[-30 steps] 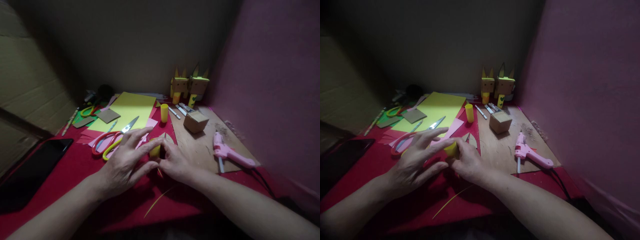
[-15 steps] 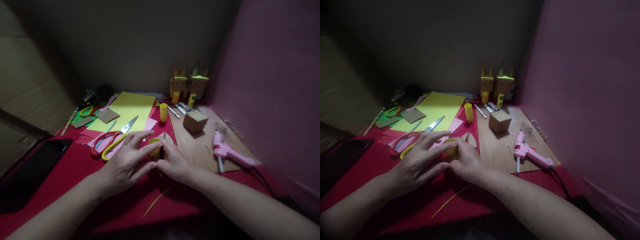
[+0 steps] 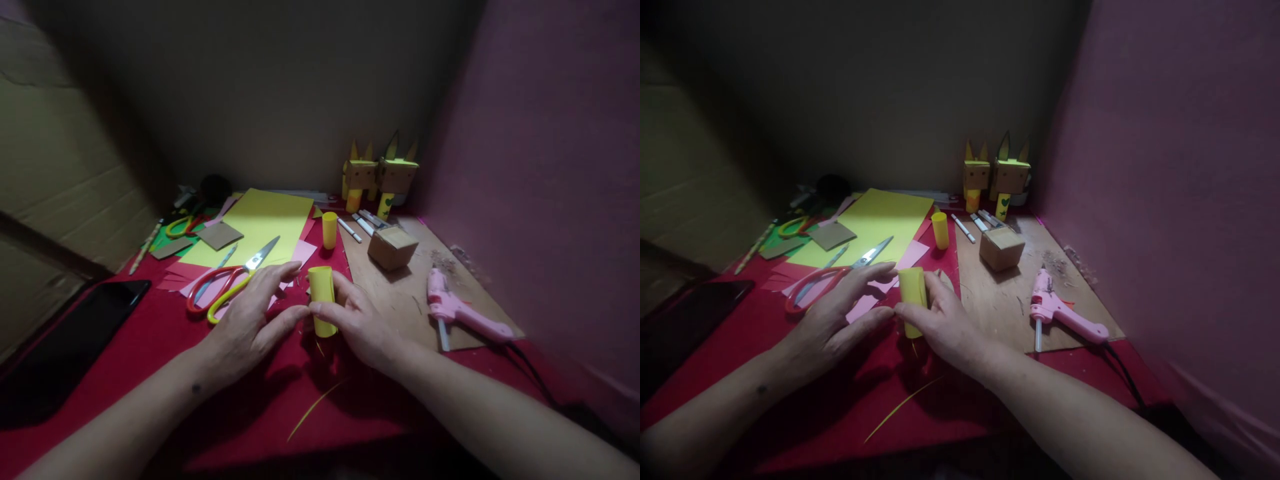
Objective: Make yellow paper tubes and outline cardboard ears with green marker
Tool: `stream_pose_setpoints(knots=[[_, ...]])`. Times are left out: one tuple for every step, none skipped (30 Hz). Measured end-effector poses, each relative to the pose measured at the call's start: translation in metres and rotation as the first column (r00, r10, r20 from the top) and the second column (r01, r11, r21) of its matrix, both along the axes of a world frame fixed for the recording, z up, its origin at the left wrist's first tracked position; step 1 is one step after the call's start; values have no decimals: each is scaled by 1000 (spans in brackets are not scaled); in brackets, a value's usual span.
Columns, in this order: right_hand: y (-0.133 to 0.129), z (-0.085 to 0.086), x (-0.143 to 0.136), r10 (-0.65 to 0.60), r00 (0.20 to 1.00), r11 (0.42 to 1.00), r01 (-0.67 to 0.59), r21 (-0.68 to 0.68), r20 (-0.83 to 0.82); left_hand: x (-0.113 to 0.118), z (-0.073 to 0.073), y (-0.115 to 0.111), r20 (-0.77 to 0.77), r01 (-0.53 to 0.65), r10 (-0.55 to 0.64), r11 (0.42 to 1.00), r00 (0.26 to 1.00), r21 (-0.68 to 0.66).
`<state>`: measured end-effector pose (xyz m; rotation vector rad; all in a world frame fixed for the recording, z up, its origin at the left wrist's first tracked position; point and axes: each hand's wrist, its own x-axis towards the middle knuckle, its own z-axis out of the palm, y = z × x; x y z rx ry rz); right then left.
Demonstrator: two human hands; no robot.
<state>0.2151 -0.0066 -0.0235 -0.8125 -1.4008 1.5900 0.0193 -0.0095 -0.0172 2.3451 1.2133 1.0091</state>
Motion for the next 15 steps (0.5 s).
stream_pose_setpoints(knots=[[1, -1, 0, 39, 990, 990, -58, -131, -139, 0, 0, 0, 2, -7, 7, 1000, 1000, -10], [3, -3, -1, 53, 970, 970, -106, -218, -237, 0, 0, -1, 5, -14, 14, 1000, 1000, -19], [5, -4, -1, 49, 950, 952, -138, -274, -307, 1, 0, -1, 10, -19, 20, 999, 1000, -28], [7, -6, -1, 46, 940, 944, -152, -294, -337, 1, 0, -1, 12, -23, 24, 999, 1000, -40], [9, -7, -1, 45, 937, 941, -156, -300, -348, 1, 0, -1, 12, -27, 27, 998, 1000, -53], [11, -7, 0, 38, 929, 935, -164, -316, -369, 1, 0, -1, 10, -29, 30, 997, 1000, -65], [13, -7, 1, 33, 920, 926, -176, -334, -391, 2, -1, 0, 8, -31, 32, 997, 999, -74], [15, -7, 2, 31, 911, 916, -191, -353, -411, 2, -2, 1, 6, -35, 35, 996, 999, -81], [16, -7, 3, 32, 903, 904, -209, -373, -429, 2, -2, 1, 5, -40, 41, 995, 999, -87], [18, -6, 4, 33, 896, 891, -227, -392, -443, 2, -3, 2, 4, -46, 47, 995, 999, -91], [18, -5, 6, 34, 890, 879, -244, -411, -455, 3, -3, 2, 4, -54, 55, 994, 999, -95], [19, -5, 7, 35, 885, 866, -258, -428, -464, 3, -3, 2, 4, -63, 63, 993, 998, -99], [19, -4, 7, 33, 881, 856, -269, -442, -472, 4, -2, 2, 4, -71, 72, 992, 997, -104], [19, -3, 8, 30, 878, 846, -276, -455, -478, 4, -2, 2, 3, -77, 78, 991, 997, -109], [19, -2, 8, 24, 875, 839, -281, -466, -483, 4, -1, 2, 1, -82, 83, 990, 997, -116]])
